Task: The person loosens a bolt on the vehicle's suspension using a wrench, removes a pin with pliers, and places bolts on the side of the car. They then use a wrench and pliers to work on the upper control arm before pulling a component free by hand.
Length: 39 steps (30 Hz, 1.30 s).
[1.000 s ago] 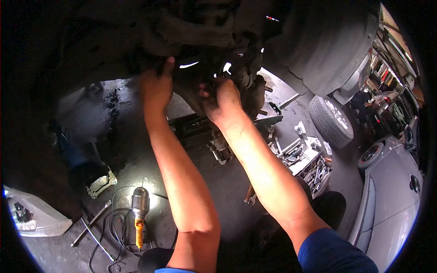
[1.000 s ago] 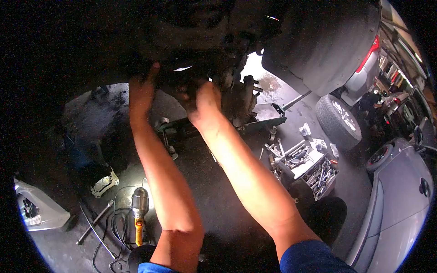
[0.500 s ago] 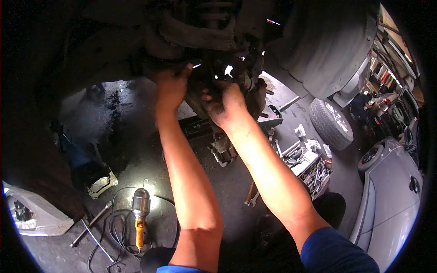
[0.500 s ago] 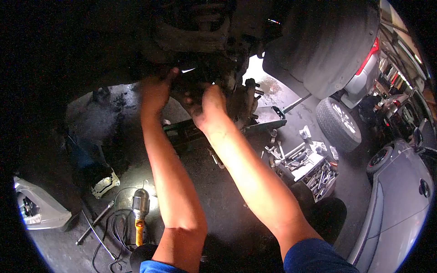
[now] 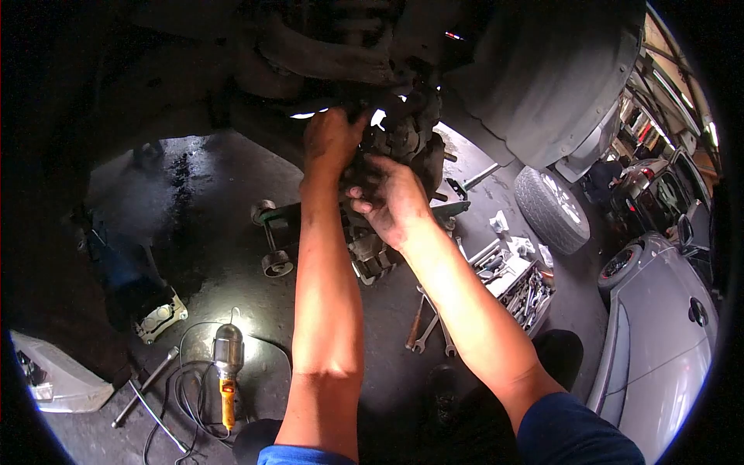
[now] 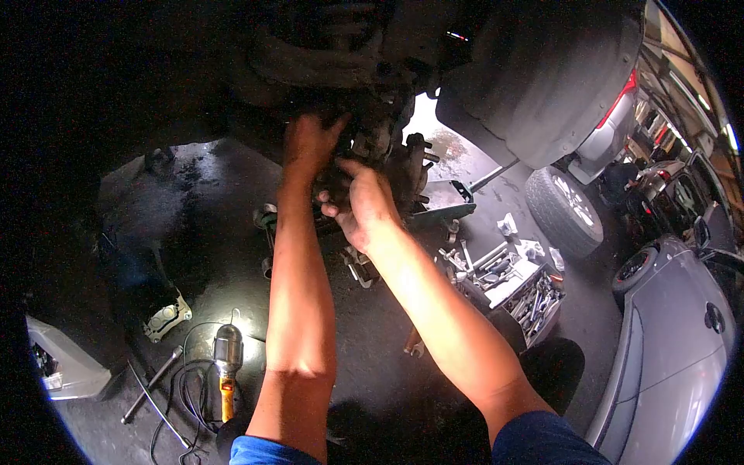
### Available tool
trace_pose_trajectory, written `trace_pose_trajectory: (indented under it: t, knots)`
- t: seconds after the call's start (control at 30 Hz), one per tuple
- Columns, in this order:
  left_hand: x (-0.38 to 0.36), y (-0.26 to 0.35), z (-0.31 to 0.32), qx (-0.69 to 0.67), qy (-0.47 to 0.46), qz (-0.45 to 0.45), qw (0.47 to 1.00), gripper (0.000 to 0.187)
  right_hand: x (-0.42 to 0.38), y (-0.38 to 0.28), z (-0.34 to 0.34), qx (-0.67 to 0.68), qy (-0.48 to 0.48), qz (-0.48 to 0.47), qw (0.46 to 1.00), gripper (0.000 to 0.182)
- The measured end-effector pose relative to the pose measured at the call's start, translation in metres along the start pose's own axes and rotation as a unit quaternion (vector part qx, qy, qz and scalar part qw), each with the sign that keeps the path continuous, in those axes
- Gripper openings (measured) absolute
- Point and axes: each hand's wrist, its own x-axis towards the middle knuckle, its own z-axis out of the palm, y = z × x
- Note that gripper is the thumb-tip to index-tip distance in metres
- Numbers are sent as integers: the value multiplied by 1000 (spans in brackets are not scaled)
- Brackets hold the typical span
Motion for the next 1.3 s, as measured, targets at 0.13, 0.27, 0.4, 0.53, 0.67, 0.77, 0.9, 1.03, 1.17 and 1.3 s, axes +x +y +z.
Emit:
trace_pose_trajectory:
  t: [0.13, 0.27, 0.4, 0.53, 0.67, 0.77, 0.9, 1.03, 1.17, 1.3]
  knots:
    - [-1, 3, -4, -1, -10, -10, 1000, 39, 0, 2, 2, 15, -13, -1, 1000, 19]
    - [-2, 2, -16, 7, -8, -21, 1000, 38, 3, 3, 3, 36, -22, -3, 999, 20]
    - [-7, -19, -48, -14, 66, -75, 995, 42, 15, 1, 7, 105, 28, 8, 994, 21]
    - [-13, -17, -78, 71, 94, -152, 981, 46, 43, -8, 13, 160, -51, -41, 985, 21]
    - [-14, -19, -84, 22, 121, -115, 986, 52, 37, -7, 26, 140, -45, -60, 987, 20]
    - [-12, -24, -84, -40, 128, -96, 986, 55, 34, -1, 30, 175, 21, -43, 983, 20]
    - [-22, -1, -92, -24, 124, -107, 986, 41, 33, -5, 35, 120, -8, -85, 989, 21]
    - [-15, -12, -86, -48, 112, -105, 987, 41, 28, -1, 46, 128, 39, -95, 986, 22]
    - [-18, -12, -87, -42, 117, -115, 985, 42, 35, 0, 42, 124, 15, -98, 987, 22]
    - [-19, -6, -93, -42, 116, -123, 985, 43, 36, 11, 34, 98, 52, -72, 991, 20]
